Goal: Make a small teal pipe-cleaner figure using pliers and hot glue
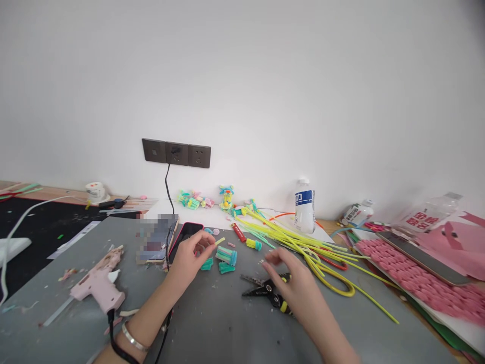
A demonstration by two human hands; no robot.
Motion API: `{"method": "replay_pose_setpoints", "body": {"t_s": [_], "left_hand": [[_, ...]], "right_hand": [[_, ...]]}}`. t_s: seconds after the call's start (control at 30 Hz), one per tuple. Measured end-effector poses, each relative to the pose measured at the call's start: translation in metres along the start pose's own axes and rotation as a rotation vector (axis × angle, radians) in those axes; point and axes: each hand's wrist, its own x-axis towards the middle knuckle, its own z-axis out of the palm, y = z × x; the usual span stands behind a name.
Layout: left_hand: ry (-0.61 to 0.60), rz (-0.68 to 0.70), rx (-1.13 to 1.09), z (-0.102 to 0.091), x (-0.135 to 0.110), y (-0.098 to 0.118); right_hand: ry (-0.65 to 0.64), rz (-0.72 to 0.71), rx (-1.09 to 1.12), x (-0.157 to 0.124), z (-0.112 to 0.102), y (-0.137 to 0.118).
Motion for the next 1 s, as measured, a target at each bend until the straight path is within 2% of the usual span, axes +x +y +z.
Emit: {"method": "replay_pose_setpoints", "body": {"t_s": [0.07, 0.13, 0.2, 0.27, 0.4, 0.53, 0.6, 0.77, 0.87, 1.0], "left_hand": [[0.022, -0.021, -0.06, 0.001, -0.001, 0.0], [0.026, -0.044, -0.103, 0.002, -0.002, -0.002], [0.013, -0.072, -0.14, 0.003, -0.003, -0.004], [-0.01, -0.11, -0.191, 0.004, -0.003, -0.006], [-0.038, -0.179, -0.304, 0.004, -0.001, -0.009], [-0.051, -0.216, -0.341, 0.004, -0.001, -0.007], [-0.068, -0.218, -0.356, 0.003, -0.001, -0.008], [-0.105, -0.201, -0.413, 0.001, -0.002, -0.009], [-0.102, -0.193, -0.379, 0.001, -0.002, -0.008], [-0.115, -0.184, -0.347, 0.002, -0.003, -0.004]], "right_hand": [[-0.093, 0.123, -0.117, -0.028, -0.016, 0.026], [-0.152, 0.17, -0.172, -0.052, -0.025, 0.046], [-0.19, 0.149, -0.179, -0.066, -0.028, 0.057], [-0.197, 0.116, -0.165, -0.073, -0.029, 0.057], [-0.156, 0.072, -0.116, -0.076, -0.034, 0.041], [0.042, 0.021, -0.085, -0.081, -0.039, 0.029], [0.114, 0.043, -0.08, -0.085, -0.036, 0.027], [0.167, 0.132, -0.065, -0.083, -0.022, 0.029], [0.221, 0.138, -0.047, -0.073, -0.024, 0.036], [0.15, 0.162, -0.041, -0.064, -0.032, 0.045]]}}
